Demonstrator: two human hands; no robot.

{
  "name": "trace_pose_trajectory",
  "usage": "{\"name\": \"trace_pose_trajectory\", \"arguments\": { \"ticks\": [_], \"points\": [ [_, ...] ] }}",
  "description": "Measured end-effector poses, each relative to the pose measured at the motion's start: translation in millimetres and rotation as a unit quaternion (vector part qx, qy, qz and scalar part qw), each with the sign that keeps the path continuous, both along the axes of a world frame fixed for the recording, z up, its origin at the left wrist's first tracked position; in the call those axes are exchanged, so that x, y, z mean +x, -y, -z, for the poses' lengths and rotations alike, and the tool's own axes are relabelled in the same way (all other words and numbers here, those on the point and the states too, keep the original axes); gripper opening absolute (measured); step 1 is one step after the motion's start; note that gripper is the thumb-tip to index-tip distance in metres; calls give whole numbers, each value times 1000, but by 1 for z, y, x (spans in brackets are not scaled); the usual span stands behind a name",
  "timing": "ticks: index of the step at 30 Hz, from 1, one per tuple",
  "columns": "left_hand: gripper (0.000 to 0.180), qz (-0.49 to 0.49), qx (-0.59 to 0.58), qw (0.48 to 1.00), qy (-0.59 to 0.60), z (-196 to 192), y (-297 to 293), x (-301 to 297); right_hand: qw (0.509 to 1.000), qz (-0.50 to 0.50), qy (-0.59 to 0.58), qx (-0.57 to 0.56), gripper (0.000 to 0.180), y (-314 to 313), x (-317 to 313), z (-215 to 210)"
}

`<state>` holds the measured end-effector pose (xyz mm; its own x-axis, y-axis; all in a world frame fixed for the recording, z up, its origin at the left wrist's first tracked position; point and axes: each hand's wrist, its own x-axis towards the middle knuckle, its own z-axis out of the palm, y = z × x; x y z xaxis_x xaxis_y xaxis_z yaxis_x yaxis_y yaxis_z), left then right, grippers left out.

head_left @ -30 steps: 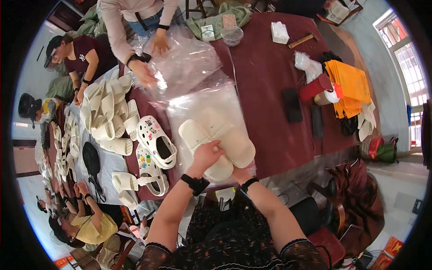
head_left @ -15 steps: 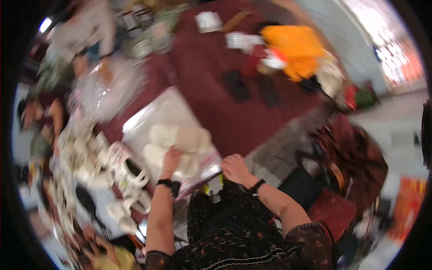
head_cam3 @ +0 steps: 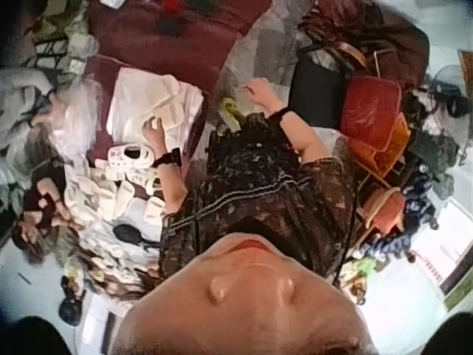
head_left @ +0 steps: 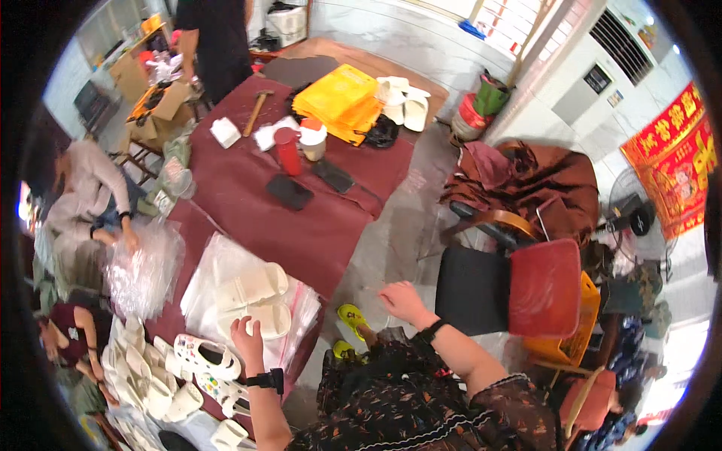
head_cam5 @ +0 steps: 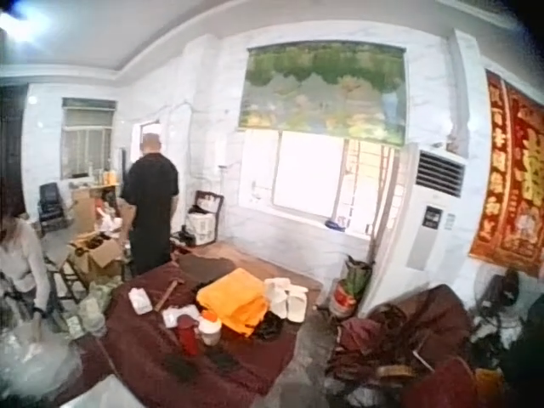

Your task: The recorder is picking up plastic bags and packing pairs of white slippers and shoes into them.

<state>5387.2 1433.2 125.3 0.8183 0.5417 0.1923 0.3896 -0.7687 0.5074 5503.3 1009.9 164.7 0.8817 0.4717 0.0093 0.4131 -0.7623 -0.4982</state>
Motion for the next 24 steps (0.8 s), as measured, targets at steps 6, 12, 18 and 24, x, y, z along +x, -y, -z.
{"name": "trace_pose_trajectory", "arguments": {
  "ticks": [6, 12, 18, 24],
  "points": [
    [24, 5, -112, 992, -63, -34, 44, -92, 998, -32, -50, -35, 17, 26, -23, -3],
    [33, -19, -98, 993, -60, -39, 117, -186, 953, -138, -224, -152, 32, 23, -11, 14],
    [37, -272, -196, 927, -171, -40, 222, -285, 890, -373, -221, -143, 38, -19, 21, 63],
    [42, -269, -321, 871, -257, 30, 330, -328, 905, -320, -176, -219, 31, -10, 45, 132]
  ]
}}
